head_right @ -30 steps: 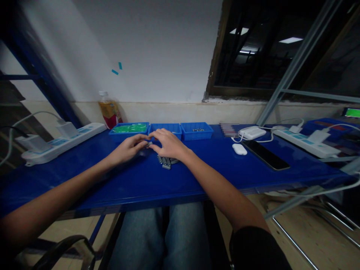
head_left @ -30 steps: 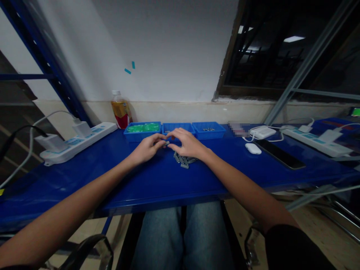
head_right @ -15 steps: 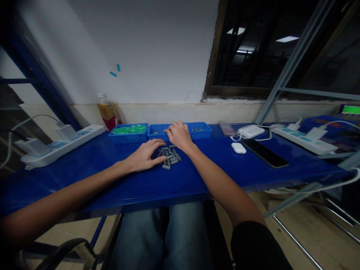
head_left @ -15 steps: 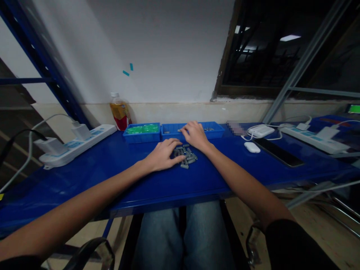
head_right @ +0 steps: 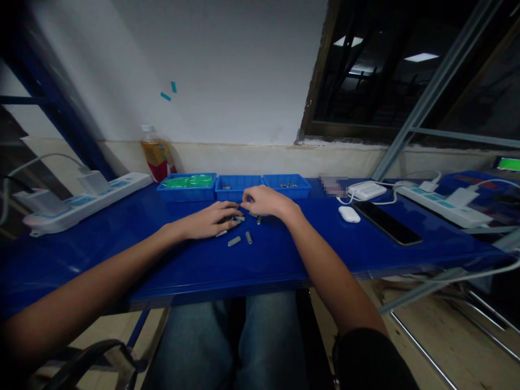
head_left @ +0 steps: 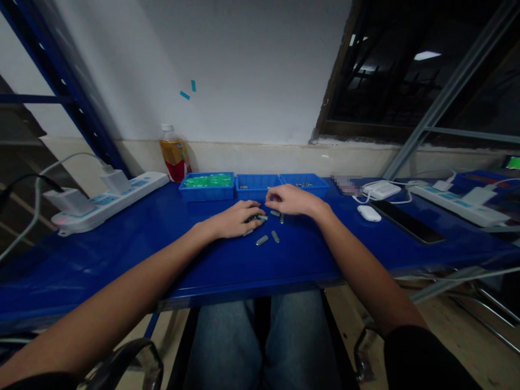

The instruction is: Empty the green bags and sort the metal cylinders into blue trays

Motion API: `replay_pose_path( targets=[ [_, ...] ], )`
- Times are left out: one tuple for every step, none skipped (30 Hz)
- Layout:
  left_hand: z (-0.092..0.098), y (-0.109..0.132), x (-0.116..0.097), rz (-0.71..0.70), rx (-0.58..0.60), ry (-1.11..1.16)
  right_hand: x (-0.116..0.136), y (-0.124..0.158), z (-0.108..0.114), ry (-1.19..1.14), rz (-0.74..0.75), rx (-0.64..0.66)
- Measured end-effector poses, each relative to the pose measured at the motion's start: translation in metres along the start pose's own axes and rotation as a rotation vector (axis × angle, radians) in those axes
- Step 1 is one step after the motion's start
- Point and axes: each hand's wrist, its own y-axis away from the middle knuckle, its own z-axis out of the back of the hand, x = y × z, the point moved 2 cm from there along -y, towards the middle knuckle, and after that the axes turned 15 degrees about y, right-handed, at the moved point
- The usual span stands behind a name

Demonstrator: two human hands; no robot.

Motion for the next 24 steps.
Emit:
replay_pose_path(
  targets=[
    [0.001, 0.0, 0.001, 0.019, 0.001, -0.018, -0.002, 0.003, -0.001, -0.003, -0.022, 0.123],
    [0.002, -0.001, 0.001, 0.035, 0.0, -0.03, -0.004, 0.005, -0.002, -0.004, -0.047, 0.216],
    [0.002, -0.002, 0.001, 0.047, -0.002, -0.038, -0.006, 0.006, -0.004, -0.001, -0.067, 0.278],
    [0.001, -0.003, 0.001, 0.057, -0.005, -0.042, -0.008, 0.007, -0.007, 0.006, -0.08, 0.313],
    [0.001, -0.004, 0.0, 0.065, -0.01, -0.044, -0.008, 0.006, -0.01, 0.011, -0.085, 0.328],
    [0.001, -0.004, -0.001, 0.072, -0.018, -0.046, -0.008, 0.005, -0.013, 0.014, -0.083, 0.329],
    [0.001, -0.004, -0.002, 0.076, -0.028, -0.051, -0.007, 0.003, -0.016, 0.014, -0.072, 0.32],
    [0.001, -0.005, -0.003, 0.077, -0.044, -0.059, -0.006, 0.001, -0.019, 0.011, -0.057, 0.301],
    [0.001, -0.005, -0.003, 0.079, -0.065, -0.069, -0.004, -0.001, -0.021, 0.001, -0.034, 0.269],
    [0.002, -0.005, -0.004, 0.082, -0.092, -0.079, -0.003, -0.002, -0.022, -0.015, -0.005, 0.226],
    [0.003, -0.005, -0.004, 0.085, -0.12, -0.087, -0.001, -0.003, -0.023, -0.035, 0.026, 0.174],
    [0.003, -0.005, -0.003, 0.089, -0.154, -0.09, 0.001, -0.004, -0.023, -0.06, 0.053, 0.118],
    [0.004, -0.005, -0.003, 0.089, -0.194, -0.085, 0.002, -0.004, -0.022, -0.095, 0.071, 0.06],
    [0.005, -0.005, -0.002, 0.083, -0.239, -0.069, 0.003, -0.005, -0.022, -0.143, 0.077, 0.004],
    [0.005, -0.005, -0.001, 0.066, -0.289, -0.042, 0.005, -0.005, -0.022, -0.203, 0.074, -0.047],
    [0.006, -0.005, -0.001, 0.037, -0.346, -0.007, 0.006, -0.005, -0.022, -0.277, 0.069, -0.092],
    [0.008, -0.004, -0.001, 0.001, -0.404, 0.029, 0.008, -0.006, -0.022, -0.365, 0.066, -0.132],
    [0.009, -0.004, -0.001, -0.039, -0.459, 0.06, 0.01, -0.007, -0.023, -0.462, 0.069, -0.165],
    [0.011, -0.003, -0.002, -0.078, -0.505, 0.082, 0.012, -0.008, -0.024, -0.563, 0.074, -0.188],
    [0.013, -0.003, -0.004, -0.109, -0.544, 0.09, 0.013, -0.01, -0.026, -0.659, 0.077, -0.203],
    [0.015, -0.002, -0.005, -0.131, -0.573, 0.084, 0.015, -0.011, -0.027, -0.744, 0.075, -0.21],
    [0.017, -0.001, -0.007, -0.141, -0.594, 0.068, 0.015, -0.012, -0.027, -0.81, 0.066, -0.214],
    [0.019, -0.001, -0.009, -0.141, -0.61, 0.05, 0.016, -0.013, -0.028, -0.855, 0.053, -0.219],
    [0.02, 0.0, -0.01, -0.135, -0.624, 0.033, 0.016, -0.013, -0.027, -0.878, 0.042, -0.231]
  ],
)
